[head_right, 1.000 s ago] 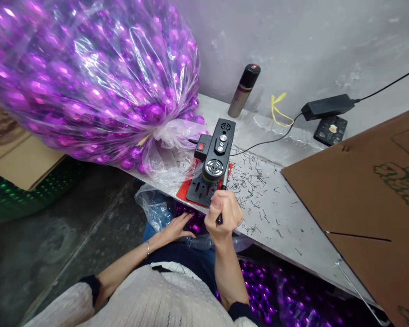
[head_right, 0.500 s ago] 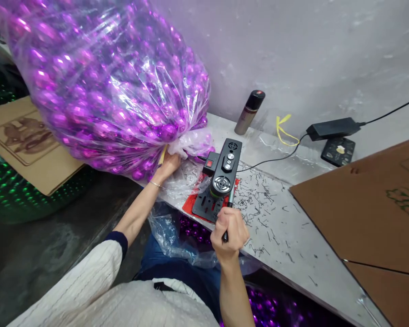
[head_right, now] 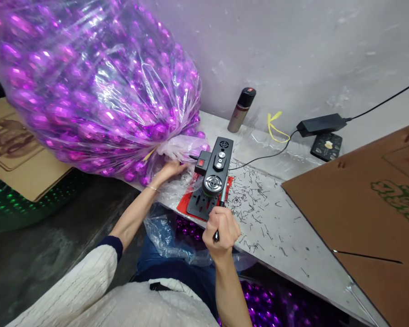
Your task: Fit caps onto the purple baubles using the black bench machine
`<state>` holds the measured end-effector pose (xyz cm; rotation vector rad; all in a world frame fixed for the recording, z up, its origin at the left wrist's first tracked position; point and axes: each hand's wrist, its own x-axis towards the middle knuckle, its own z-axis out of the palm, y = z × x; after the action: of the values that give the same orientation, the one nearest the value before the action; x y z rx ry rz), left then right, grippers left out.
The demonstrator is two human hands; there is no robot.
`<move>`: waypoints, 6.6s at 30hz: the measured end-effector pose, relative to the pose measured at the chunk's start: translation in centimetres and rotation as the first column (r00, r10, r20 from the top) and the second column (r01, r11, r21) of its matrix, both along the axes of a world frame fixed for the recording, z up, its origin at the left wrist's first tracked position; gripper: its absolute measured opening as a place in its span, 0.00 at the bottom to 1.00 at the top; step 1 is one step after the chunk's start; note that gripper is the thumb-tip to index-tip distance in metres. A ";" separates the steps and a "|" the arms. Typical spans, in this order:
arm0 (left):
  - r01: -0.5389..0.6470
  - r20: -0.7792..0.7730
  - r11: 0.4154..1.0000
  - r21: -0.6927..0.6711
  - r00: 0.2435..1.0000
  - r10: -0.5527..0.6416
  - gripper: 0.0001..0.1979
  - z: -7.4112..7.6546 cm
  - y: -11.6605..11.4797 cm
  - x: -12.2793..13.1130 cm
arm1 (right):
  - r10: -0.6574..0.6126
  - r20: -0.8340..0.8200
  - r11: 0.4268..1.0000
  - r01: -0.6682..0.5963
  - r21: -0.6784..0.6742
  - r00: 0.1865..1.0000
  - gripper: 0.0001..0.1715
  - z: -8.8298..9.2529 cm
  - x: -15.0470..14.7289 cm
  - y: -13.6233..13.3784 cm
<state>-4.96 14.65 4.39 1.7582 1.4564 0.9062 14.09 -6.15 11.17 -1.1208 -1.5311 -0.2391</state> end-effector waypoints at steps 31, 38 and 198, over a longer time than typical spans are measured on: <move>0.322 0.779 0.757 -0.569 0.506 0.370 0.19 1.4 -15.8 1.0 | -0.028 0.037 1.000 0.028 0.004 0.999 0.13 -0.2 0.2 0.2; 0.322 0.777 0.758 -0.567 0.514 0.363 0.22 1.2 -15.6 1.8 | -0.020 0.048 1.000 0.019 0.013 0.999 0.14 -0.2 0.2 0.1; 0.233 -0.001 0.880 0.414 0.967 -0.255 0.33 -6.3 -14.8 5.5 | -0.036 -0.184 0.999 0.035 -0.008 0.982 0.16 0.9 -0.3 1.3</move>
<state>0.55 -0.17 -1.90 2.1455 1.0235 1.1749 13.74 -4.84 12.04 -1.1426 -1.3488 -0.1514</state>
